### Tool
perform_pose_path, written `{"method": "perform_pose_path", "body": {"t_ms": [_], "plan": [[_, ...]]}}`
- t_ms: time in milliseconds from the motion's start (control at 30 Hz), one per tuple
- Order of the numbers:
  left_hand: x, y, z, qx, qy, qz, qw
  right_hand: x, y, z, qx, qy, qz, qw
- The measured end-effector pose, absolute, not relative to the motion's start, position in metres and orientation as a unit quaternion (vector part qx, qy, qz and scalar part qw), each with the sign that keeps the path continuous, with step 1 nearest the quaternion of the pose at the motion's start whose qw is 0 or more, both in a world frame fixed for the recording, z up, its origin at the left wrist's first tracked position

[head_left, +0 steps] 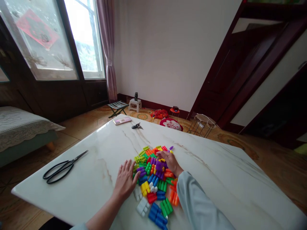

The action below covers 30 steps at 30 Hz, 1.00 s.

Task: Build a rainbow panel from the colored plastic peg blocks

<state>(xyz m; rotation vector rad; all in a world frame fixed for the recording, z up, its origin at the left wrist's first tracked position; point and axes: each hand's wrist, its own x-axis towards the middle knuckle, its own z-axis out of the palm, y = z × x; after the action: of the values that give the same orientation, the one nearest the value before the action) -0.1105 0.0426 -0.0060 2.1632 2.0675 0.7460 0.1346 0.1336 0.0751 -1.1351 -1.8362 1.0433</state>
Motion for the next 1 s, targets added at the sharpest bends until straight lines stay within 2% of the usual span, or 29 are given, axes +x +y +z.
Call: {"method": "perform_pose_path", "body": {"t_ms": [67,133,167,367,533,633,767,867,1000], "plan": [[-0.111,0.042,-0.008,0.701,0.668,0.247,0.030,0.146,0.160,0.069,-0.519,-0.694,0.297,0.401],[-0.110,0.042,-0.009,0.699,0.668,0.252,0.031,0.160,0.186,0.061,-0.611,-0.686,0.178,0.354],[-0.110,0.042,-0.009,0.699,0.668,0.254,0.032,0.166,0.197,0.057,-0.630,-0.677,0.169,0.341],[-0.109,0.041,-0.005,0.699,0.666,0.258,0.039,0.167,0.220,0.036,-0.652,-0.669,0.210,0.289],[-0.109,0.041,0.001,0.699,0.669,0.250,0.047,0.150,0.198,0.054,-0.595,-0.635,0.335,0.361],[-0.109,0.042,0.000,0.702,0.665,0.252,0.046,0.163,0.160,0.069,-0.547,-0.636,0.361,0.408],[-0.109,0.043,-0.002,0.701,0.659,0.268,0.050,0.197,0.064,0.059,-0.573,-0.651,0.260,0.424],[-0.109,0.044,-0.003,0.697,0.656,0.283,0.058,0.210,-0.027,0.026,-0.592,-0.679,0.192,0.390],[-0.112,0.045,0.000,0.686,0.645,0.324,0.090,0.193,-0.118,-0.012,-0.578,-0.757,0.107,0.288]]}}
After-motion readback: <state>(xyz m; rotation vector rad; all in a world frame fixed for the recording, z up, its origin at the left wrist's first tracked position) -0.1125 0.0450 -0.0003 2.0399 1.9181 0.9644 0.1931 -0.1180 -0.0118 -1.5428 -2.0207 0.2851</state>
